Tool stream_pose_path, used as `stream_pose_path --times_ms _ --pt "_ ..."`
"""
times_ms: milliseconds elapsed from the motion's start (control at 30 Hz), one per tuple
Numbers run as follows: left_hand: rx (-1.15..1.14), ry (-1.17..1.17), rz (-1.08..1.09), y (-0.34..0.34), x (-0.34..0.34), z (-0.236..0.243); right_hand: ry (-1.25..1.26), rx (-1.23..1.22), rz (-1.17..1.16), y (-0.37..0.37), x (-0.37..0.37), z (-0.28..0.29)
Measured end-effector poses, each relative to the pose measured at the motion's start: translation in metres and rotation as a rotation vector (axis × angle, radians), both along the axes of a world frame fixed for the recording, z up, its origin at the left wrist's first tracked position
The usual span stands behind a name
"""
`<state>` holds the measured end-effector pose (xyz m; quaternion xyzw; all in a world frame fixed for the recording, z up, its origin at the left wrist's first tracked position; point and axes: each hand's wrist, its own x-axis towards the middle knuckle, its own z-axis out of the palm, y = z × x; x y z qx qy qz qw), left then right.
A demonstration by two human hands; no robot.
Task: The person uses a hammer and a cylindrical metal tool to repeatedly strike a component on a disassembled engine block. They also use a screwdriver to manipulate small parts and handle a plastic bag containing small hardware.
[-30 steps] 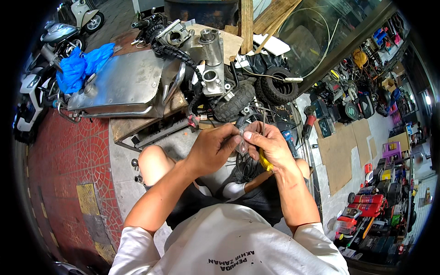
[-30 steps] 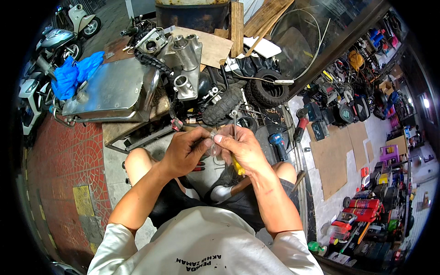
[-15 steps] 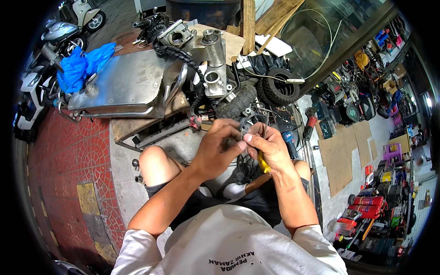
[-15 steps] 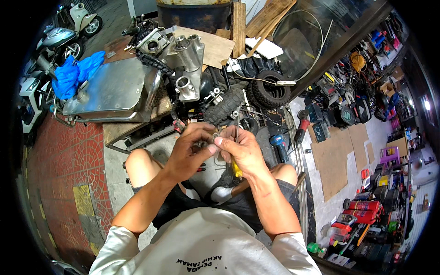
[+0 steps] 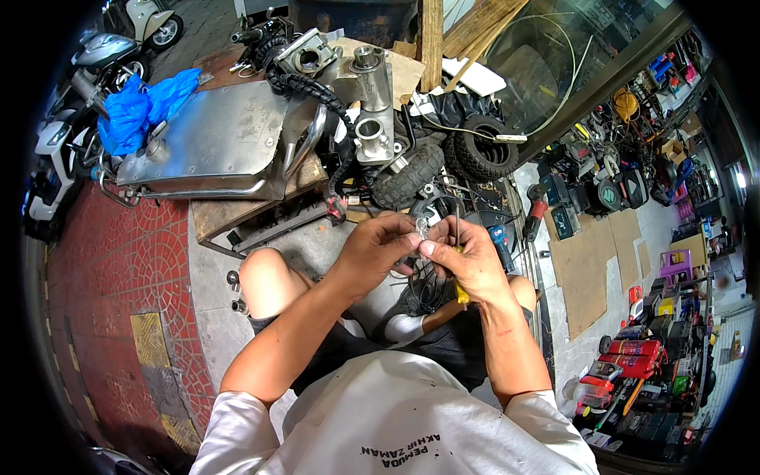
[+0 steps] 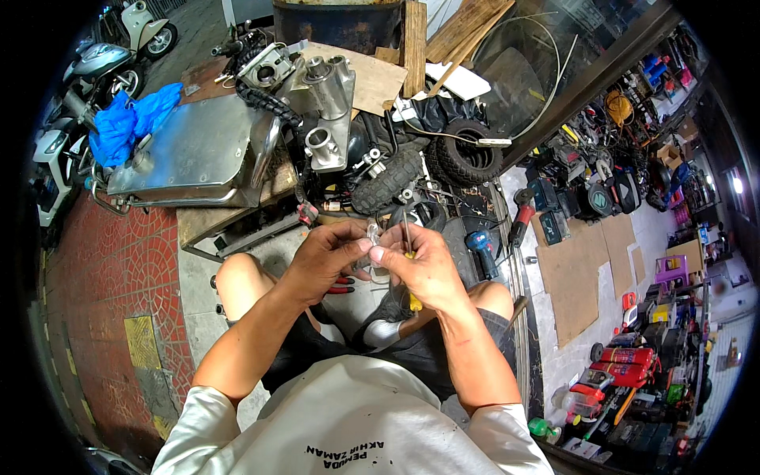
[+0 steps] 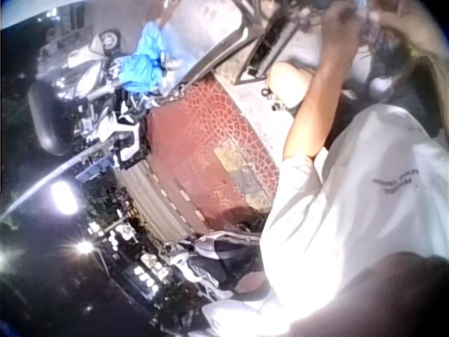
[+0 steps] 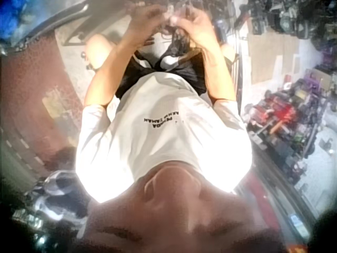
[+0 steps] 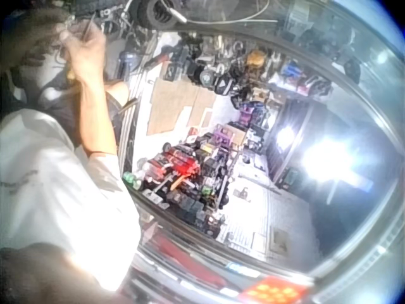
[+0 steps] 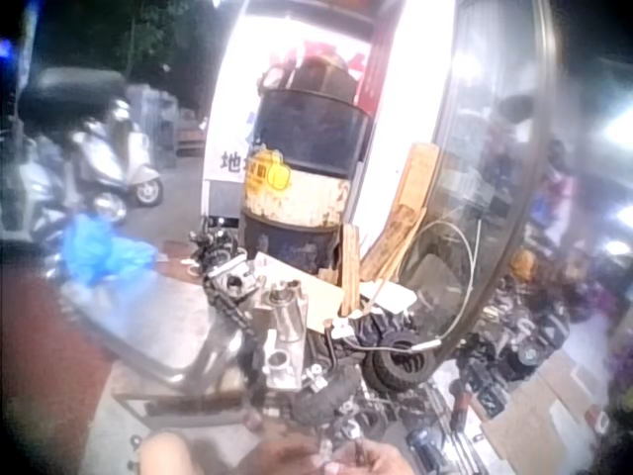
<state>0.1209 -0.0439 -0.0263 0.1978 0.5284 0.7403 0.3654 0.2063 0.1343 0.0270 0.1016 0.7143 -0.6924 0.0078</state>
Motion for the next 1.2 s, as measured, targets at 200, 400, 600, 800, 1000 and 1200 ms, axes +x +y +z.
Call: stream_pose_path --times_ms 200,400,600,800,1000,1200 --pt "0.037 -0.004 0.017 0.003 0.002 0.0 0.008 -0.087 -0.023 0.007 0.0 -0.006" --pt "0.223 -0.159 0.077 0.004 0.003 0.004 0.047 -0.31 -0.21 0.009 -0.002 -0.015" --pt "0.044 -0.199 0.114 0.009 -0.001 0.009 0.145 0.389 -0.202 0.002 0.003 -0.001" --pt "0.01 -0.106 -0.021 0.011 -0.01 0.01 0.179 0.704 -0.028 0.004 0.0 0.014" --pt "0.075 -0.391 0.087 0.009 -0.01 0.004 0.098 0.368 -0.149 0.016 -0.002 -0.007" --pt "0.113 -0.503 0.075 0.004 -0.009 -0.007 0.25 0.29 -0.103 0.011 -0.002 -0.004"
